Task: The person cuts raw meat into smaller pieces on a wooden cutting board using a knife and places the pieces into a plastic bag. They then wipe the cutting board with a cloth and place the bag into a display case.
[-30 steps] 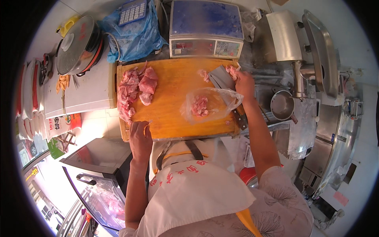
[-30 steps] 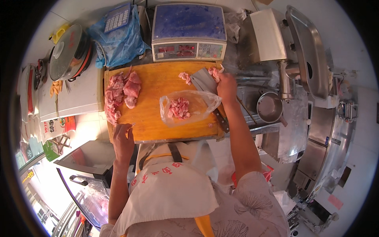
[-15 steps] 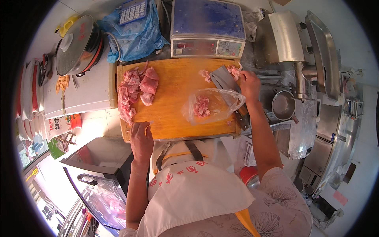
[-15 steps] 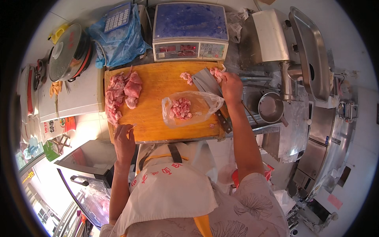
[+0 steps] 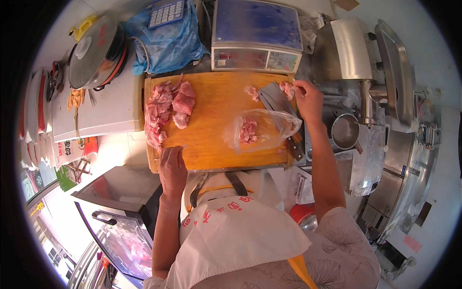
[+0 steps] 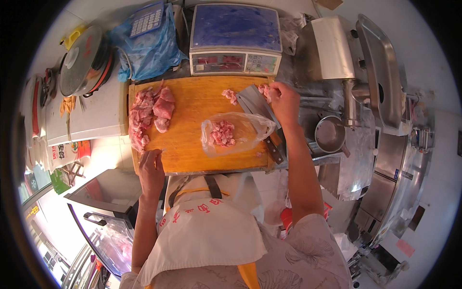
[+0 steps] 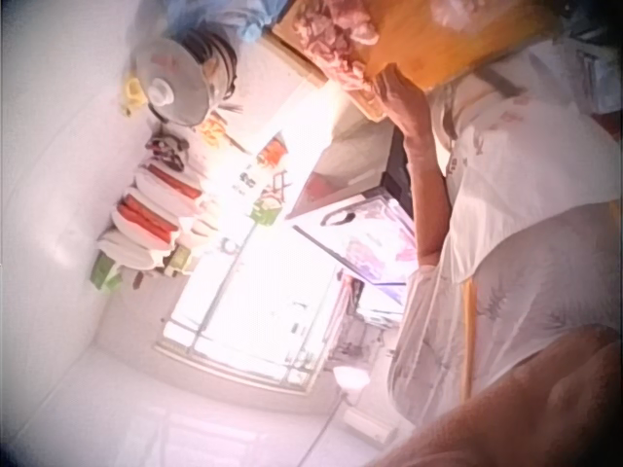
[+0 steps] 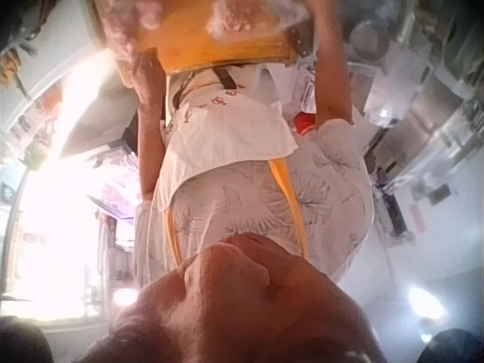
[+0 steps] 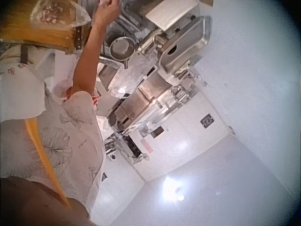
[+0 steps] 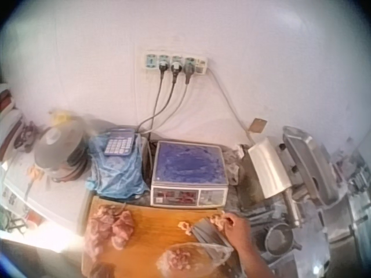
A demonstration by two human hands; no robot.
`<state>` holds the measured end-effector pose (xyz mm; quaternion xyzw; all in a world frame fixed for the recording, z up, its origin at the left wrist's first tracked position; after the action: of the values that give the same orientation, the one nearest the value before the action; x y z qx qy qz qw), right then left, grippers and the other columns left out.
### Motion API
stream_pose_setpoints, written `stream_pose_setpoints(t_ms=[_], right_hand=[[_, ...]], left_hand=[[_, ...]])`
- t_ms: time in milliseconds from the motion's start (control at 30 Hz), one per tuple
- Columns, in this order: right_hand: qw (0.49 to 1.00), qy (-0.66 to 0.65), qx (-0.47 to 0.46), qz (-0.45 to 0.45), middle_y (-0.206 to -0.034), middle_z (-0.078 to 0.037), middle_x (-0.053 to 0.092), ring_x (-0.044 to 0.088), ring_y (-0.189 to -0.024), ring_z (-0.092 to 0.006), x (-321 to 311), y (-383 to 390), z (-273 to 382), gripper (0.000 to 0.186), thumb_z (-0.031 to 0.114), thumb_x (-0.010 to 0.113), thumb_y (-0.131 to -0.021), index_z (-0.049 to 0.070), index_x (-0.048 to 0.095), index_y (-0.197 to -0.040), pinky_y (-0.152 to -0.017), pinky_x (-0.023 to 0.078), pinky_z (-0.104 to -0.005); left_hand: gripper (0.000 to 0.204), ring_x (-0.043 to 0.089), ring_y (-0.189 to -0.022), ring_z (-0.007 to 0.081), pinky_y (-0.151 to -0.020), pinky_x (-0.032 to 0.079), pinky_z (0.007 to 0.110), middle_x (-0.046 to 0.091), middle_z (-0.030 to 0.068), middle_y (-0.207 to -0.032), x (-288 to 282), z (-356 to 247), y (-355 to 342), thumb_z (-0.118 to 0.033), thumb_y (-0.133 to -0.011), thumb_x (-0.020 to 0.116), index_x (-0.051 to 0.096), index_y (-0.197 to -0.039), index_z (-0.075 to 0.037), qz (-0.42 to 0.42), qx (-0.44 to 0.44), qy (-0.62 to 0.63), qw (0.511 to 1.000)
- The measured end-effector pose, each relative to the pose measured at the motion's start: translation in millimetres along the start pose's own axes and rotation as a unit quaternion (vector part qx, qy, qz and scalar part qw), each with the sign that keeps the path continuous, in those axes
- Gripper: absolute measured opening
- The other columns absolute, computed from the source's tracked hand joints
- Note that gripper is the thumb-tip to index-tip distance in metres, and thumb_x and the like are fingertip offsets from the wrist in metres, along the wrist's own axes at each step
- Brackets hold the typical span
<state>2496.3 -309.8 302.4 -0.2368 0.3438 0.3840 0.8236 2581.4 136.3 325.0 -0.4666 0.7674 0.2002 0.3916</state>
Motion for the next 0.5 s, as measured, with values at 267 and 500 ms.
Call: stream_pose_setpoints(t_ms=[267,500], right_hand=[[0.921,0.015,-0.231,0.312,-0.133,-0.013,0.061,0.053,-0.129,-0.0348,87.9,-16.6,57.4,0.048,-0.009,0.066,-0.084,0.005,0.064,-0.130,-0.101,0.049,-0.0426],[0.893,0.060,-0.266,0.358,-0.106,-0.014,0.060,0.059,-0.101,-0.0370,117.7,-22.4,54.8,0.029,-0.008,0.065,-0.080,0.006,0.063,-0.106,-0.084,0.049,-0.0476]], left_hand=[[0.019,0.063,-0.090,0.0377,-0.080,0.051,0.044,0.064,0.0170,-0.095,3.7,-1.8,1.2,0.007,-0.090,0.066,0.067,-0.106,-0.001,0.019,-0.013,0.023,0.999],[0.020,0.064,-0.092,0.0381,-0.080,0.052,0.045,0.064,0.0174,-0.097,-2.1,5.6,10.0,0.007,-0.089,0.067,0.067,-0.107,-0.001,0.016,-0.036,0.006,0.999]])
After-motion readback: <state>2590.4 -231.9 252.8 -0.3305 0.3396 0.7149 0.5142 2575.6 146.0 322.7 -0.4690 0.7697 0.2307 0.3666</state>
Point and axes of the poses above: each hand's wrist, its own y-axis away from the middle knuckle, its own x-axis out of the palm, z = x × y, the point moved 5 cm from there along -y, towards the middle knuckle
